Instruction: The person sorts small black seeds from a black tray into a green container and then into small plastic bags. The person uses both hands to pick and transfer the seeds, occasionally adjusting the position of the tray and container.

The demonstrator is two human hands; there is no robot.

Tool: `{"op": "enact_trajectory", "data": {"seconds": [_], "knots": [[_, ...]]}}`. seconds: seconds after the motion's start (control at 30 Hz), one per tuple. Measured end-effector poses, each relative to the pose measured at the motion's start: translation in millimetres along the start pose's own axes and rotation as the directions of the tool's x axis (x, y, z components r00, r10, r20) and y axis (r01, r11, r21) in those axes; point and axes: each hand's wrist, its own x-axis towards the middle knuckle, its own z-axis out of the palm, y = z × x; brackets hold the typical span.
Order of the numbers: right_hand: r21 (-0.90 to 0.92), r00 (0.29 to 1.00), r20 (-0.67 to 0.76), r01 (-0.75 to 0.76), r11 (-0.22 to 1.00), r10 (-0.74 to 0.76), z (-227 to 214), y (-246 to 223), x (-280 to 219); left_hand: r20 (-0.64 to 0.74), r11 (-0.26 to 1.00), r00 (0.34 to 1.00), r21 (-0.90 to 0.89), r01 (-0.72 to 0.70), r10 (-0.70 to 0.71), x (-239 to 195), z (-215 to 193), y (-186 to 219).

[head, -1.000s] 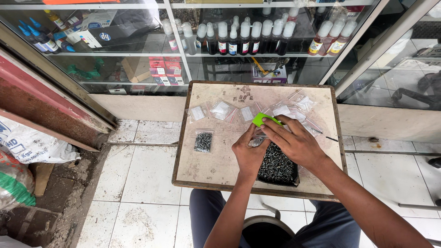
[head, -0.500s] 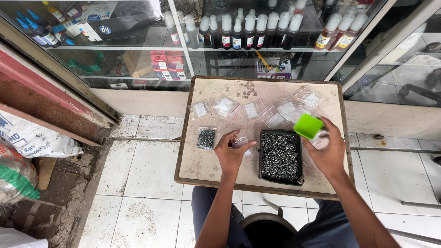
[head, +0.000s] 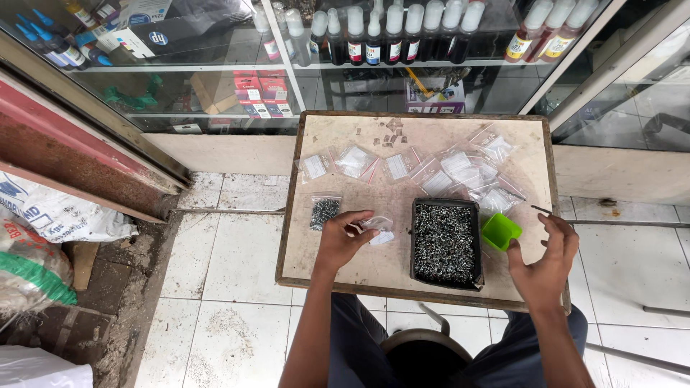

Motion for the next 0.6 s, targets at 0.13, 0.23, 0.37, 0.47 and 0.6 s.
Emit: {"op": "enact_trajectory", "data": {"seconds": [0.13,0.23,0.37,0.47,0.6], "knots": [[0.202,0.999,0.051,0.003,0.979,-0.014,36.2,-36.4,4.3,0.019,0.97,0.972,0.069,-0.233,0.233,-5.7,6.7,13.3],[0.325,0.943,0.223,0.168,0.931,-0.248,68.1,-81.7,13.5,0.094,0.921,0.947,0.22,-0.32,0.307,-9.5,13.8,21.6],[0.298,0.772,0.466,0.324,0.898,-0.433,99.3,-111.5,24.1,0.138,0.818,0.925,0.435,-0.377,0.353,-12.8,16.6,19.3],[0.311,0.714,0.525,0.345,0.886,-0.463,111.9,-110.2,24.0,0.169,0.739,0.906,0.53,-0.415,0.388,-18.7,15.6,29.3],[0.388,0.73,0.465,0.34,0.857,-0.501,106.3,-121.1,26.7,0.222,0.668,0.879,0.58,-0.466,0.421,-25.2,10.9,45.9]]}}
